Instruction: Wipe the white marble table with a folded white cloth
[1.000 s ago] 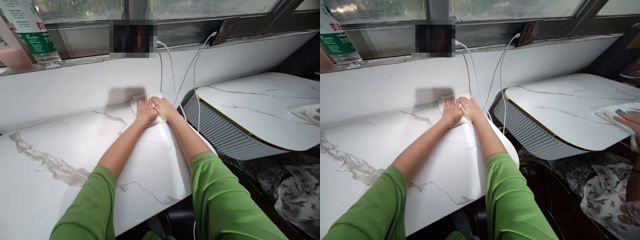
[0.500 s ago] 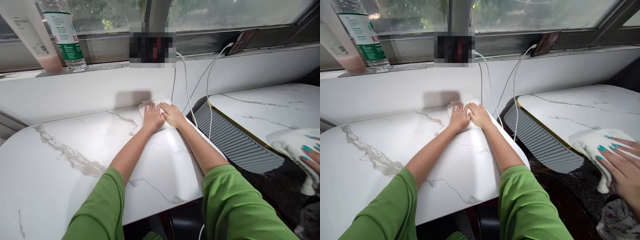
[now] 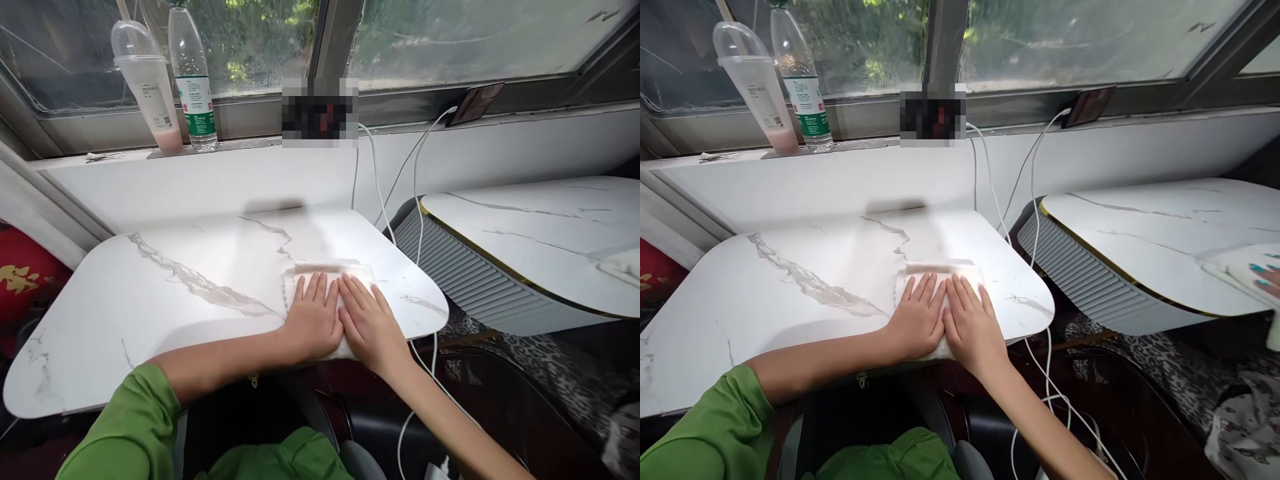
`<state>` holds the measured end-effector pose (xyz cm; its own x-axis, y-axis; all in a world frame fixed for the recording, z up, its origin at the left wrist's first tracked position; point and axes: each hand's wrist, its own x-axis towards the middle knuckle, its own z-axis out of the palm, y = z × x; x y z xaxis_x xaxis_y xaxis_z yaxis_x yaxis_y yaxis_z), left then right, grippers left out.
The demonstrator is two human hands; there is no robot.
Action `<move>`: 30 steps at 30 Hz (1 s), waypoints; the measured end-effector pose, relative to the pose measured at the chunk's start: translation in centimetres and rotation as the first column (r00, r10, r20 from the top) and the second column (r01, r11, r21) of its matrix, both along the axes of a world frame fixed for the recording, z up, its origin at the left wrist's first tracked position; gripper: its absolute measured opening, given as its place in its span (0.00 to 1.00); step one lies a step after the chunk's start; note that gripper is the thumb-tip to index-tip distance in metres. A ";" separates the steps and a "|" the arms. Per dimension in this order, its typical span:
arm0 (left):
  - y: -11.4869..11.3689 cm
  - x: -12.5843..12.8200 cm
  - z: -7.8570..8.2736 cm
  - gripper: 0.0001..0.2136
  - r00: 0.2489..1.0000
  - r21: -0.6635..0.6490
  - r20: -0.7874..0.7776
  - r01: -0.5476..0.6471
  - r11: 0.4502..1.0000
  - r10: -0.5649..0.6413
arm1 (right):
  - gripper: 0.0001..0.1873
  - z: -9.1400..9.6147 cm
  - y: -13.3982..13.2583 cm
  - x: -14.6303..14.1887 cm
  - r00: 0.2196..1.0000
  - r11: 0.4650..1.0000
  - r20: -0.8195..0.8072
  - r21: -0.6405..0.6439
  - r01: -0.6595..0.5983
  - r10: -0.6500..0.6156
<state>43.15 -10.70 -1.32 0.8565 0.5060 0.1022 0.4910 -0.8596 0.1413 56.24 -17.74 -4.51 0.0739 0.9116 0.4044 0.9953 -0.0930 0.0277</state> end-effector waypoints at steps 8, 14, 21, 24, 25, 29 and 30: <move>0.2 -1.7 0.6 0.28 0.998 -0.048 -0.042 -0.046 0.998 0.044 | 0.29 0.2 1.3 -1.4 0.999 0.997 -0.018 -0.064 -0.031 0.030; 7.8 -0.5 0.3 0.28 0.988 -0.094 -0.033 -0.152 0.984 0.149 | 0.29 1.1 9.7 -0.7 0.992 0.987 -0.114 -0.143 -0.067 0.051; 18.7 1.8 -0.4 0.27 0.955 -0.061 0.040 -0.292 0.955 0.294 | 0.30 1.8 21.7 1.0 0.978 0.977 -0.202 -0.196 -0.081 0.040; 21.7 2.9 -0.5 0.26 0.945 -0.047 0.076 -0.314 0.948 0.317 | 0.29 1.5 25.1 2.1 0.972 0.984 -0.229 -0.156 -0.087 0.049; 22.5 3.3 -0.6 0.25 0.944 -0.043 0.090 -0.315 0.948 0.318 | 0.28 1.5 25.8 2.4 0.970 0.987 -0.237 -0.138 -0.085 0.051; 24.1 4.0 -0.9 0.23 0.935 -0.033 0.139 -0.324 0.946 0.325 | 0.27 1.2 27.5 3.2 0.969 0.992 -0.236 -0.085 -0.098 0.076; 24.3 4.1 -1.0 0.23 0.935 -0.033 0.145 -0.324 0.946 0.325 | 0.26 1.2 27.6 3.3 0.969 0.992 -0.232 -0.078 -0.101 0.080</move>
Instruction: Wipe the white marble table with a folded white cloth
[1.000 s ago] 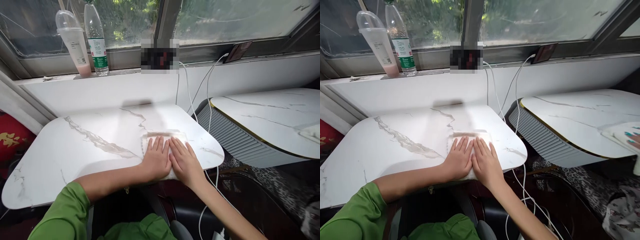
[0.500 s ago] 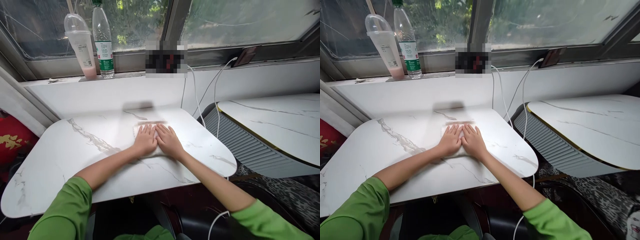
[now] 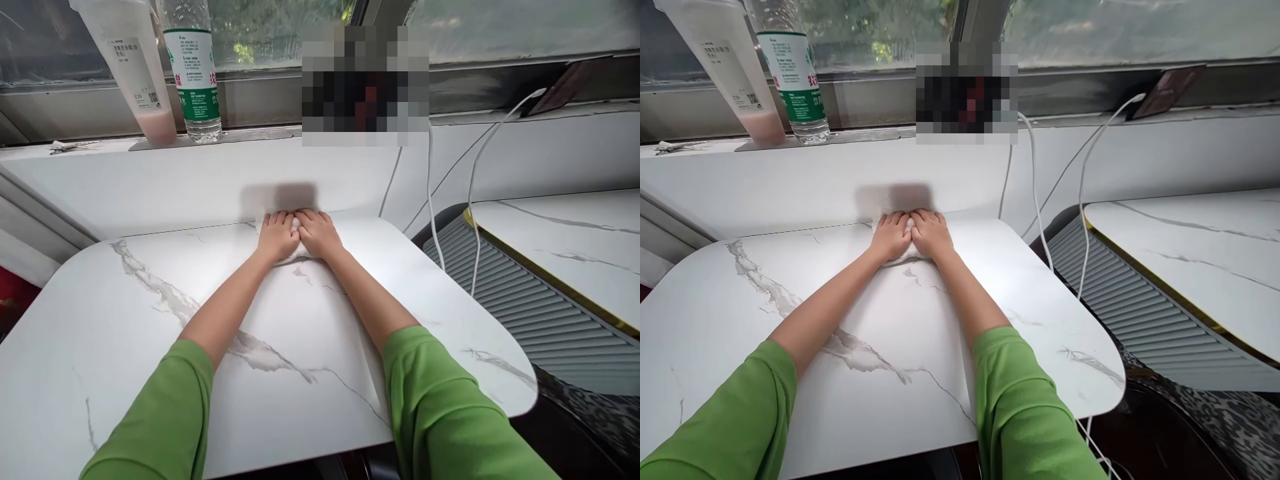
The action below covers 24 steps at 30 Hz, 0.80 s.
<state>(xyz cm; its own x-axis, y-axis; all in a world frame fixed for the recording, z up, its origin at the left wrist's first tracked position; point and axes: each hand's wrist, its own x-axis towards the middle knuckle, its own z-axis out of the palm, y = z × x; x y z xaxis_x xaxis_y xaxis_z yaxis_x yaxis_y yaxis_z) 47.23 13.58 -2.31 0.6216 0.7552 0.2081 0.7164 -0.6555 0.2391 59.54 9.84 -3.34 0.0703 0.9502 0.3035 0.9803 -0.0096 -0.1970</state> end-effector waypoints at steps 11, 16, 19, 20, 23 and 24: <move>-3.8 -2.2 0.5 0.26 0.997 -0.039 -0.083 0.003 0.999 -0.007 | 0.30 0.5 -4.2 -2.4 0.999 0.996 0.026 -0.089 0.021 -0.018; -9.9 -6.4 1.0 0.27 0.991 -0.070 -0.108 0.070 0.995 -0.077 | 0.30 0.2 -10.9 -6.3 0.995 0.997 0.101 -0.069 0.033 -0.026; -14.7 -9.9 1.0 0.27 0.984 -0.056 -0.106 0.141 0.988 -0.146 | 0.29 -0.2 -16.4 -9.4 0.991 1.000 0.136 -0.009 0.018 -0.017; -16.4 -11.1 1.0 0.27 0.981 -0.046 -0.105 0.157 0.987 -0.161 | 0.29 -0.2 -18.3 -10.5 0.989 1.000 0.150 0.005 -0.005 0.005; -21.3 -14.6 1.1 0.27 0.979 -0.027 -0.102 0.176 0.984 -0.178 | 0.30 0.0 -23.4 -13.6 0.983 0.998 0.175 0.018 -0.059 0.055; -22.7 -15.7 1.2 0.26 0.978 -0.028 -0.098 0.183 0.983 -0.185 | 0.30 0.2 -24.8 -14.4 0.982 0.997 0.179 0.017 -0.071 0.066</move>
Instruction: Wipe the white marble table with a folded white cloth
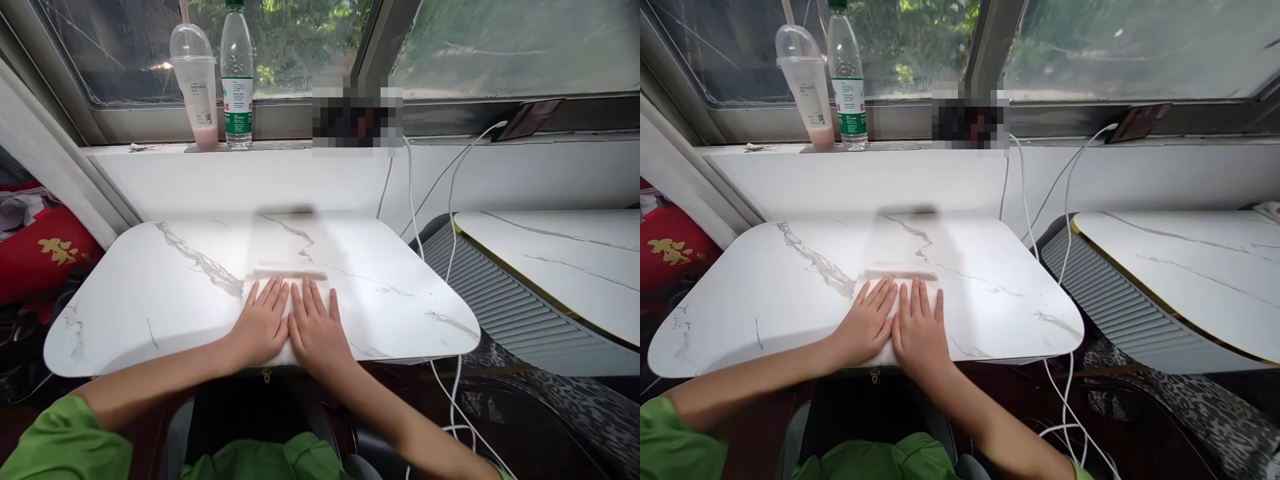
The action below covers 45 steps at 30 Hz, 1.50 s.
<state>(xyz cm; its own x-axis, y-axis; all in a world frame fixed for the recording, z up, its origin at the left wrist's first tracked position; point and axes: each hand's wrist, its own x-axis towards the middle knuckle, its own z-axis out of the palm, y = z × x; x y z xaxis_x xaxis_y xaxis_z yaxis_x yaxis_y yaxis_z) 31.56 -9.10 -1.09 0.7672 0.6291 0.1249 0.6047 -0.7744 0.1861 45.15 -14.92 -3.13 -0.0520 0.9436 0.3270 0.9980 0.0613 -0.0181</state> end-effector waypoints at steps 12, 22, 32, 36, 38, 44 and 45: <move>0.3 -3.5 0.9 0.25 0.994 -0.140 -0.027 -0.107 0.984 0.105 | 0.31 0.6 1.8 -3.2 0.990 0.989 0.020 -0.064 -0.136 0.138; 17.8 -2.4 0.3 0.22 0.940 0.012 0.115 -0.324 0.946 0.321 | 0.28 1.4 20.2 -4.3 0.993 0.993 -0.072 -0.071 -0.098 0.093; 25.0 -1.2 0.2 0.21 0.929 0.030 0.137 -0.352 0.936 0.345 | 0.24 0.7 27.9 -3.5 0.986 0.995 -0.136 0.000 -0.096 0.095; 25.2 -1.2 0.0 0.21 0.932 0.027 0.128 -0.344 0.938 0.338 | 0.27 0.2 28.2 -3.3 0.985 0.995 -0.140 0.008 -0.102 0.102; 24.7 -1.2 -0.1 0.21 0.932 0.030 0.111 -0.349 0.937 0.344 | 0.29 0.0 27.8 -3.2 0.985 0.994 -0.137 0.003 -0.106 0.105; 19.9 -2.9 -0.5 0.23 0.936 0.001 0.063 -0.348 0.937 0.348 | 0.30 0.2 22.6 -4.1 0.985 0.984 -0.078 -0.078 -0.162 0.156; 18.7 -3.4 -0.5 0.23 0.940 -0.010 0.057 -0.337 0.941 0.337 | 0.30 0.3 21.2 -4.6 0.984 0.982 -0.071 -0.084 -0.168 0.162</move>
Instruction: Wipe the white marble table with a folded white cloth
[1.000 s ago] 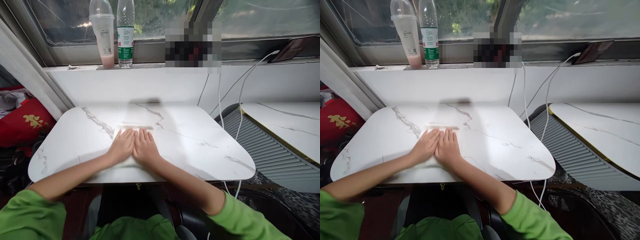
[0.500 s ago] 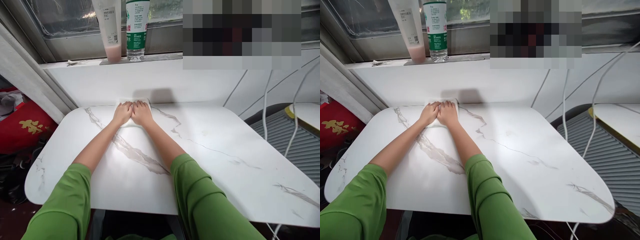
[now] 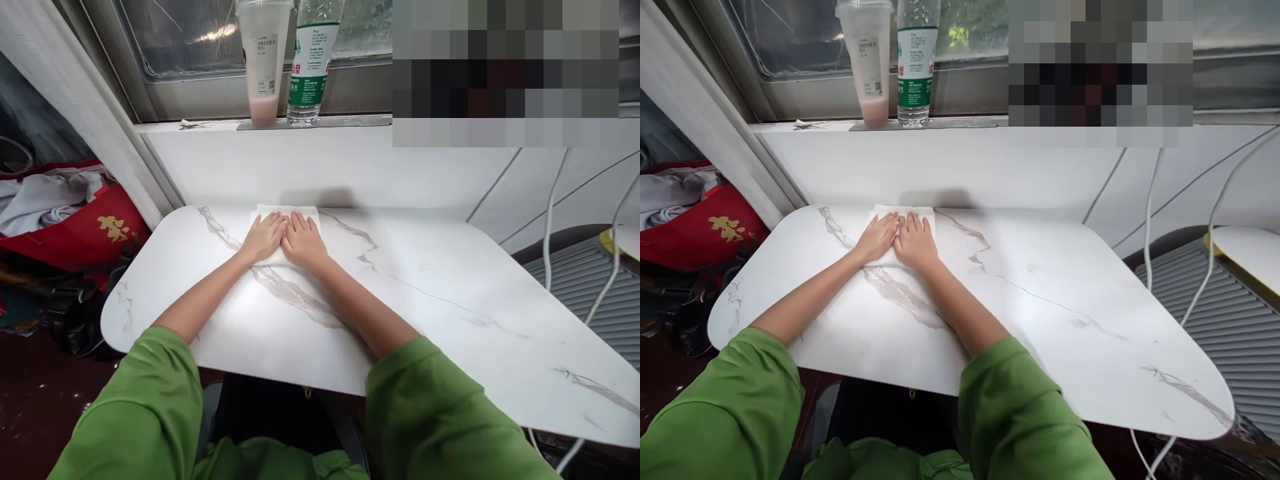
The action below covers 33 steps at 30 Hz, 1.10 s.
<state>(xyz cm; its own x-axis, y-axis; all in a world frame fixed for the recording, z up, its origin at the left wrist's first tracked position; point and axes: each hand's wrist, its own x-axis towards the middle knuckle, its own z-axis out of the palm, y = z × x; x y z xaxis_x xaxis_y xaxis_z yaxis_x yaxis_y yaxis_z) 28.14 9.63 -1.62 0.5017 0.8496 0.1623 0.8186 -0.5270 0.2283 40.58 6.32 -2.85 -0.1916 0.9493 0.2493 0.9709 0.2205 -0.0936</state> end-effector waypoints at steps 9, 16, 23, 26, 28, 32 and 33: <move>-11.4 -7.3 1.0 0.24 0.998 -0.029 -0.014 0.058 0.998 -0.059 | 0.31 0.7 -11.7 -5.7 0.991 0.994 -0.100 -0.046 -0.096 0.092; -17.3 -13.3 1.1 0.25 0.998 0.006 -0.005 0.069 0.998 -0.069 | 0.33 2.2 -17.0 -9.9 0.907 0.951 -0.370 -0.147 -0.271 0.201; -11.5 -15.3 0.7 0.24 0.996 -0.008 0.007 0.087 0.996 -0.087 | 0.34 2.3 -11.8 -12.0 0.903 0.949 -0.398 -0.189 -0.251 0.160; -6.3 -15.6 0.7 0.24 0.995 -0.030 0.006 0.095 0.995 -0.095 | 0.33 1.8 -7.2 -13.1 0.927 0.973 -0.361 -0.155 -0.173 0.107; -2.8 -15.7 0.7 0.24 0.995 -0.041 0.012 0.095 0.995 -0.095 | 0.32 1.5 -4.0 -13.8 0.940 0.985 -0.336 -0.132 -0.115 0.065; 3.4 -15.4 0.6 0.24 0.997 -0.031 0.029 0.074 0.997 -0.073 | 0.32 1.1 1.8 -14.4 0.960 0.991 -0.279 -0.114 -0.066 0.032; 4.7 -15.3 0.5 0.24 0.997 -0.028 0.030 0.073 0.997 -0.072 | 0.32 0.9 3.1 -14.4 0.963 0.992 -0.268 -0.111 -0.061 0.030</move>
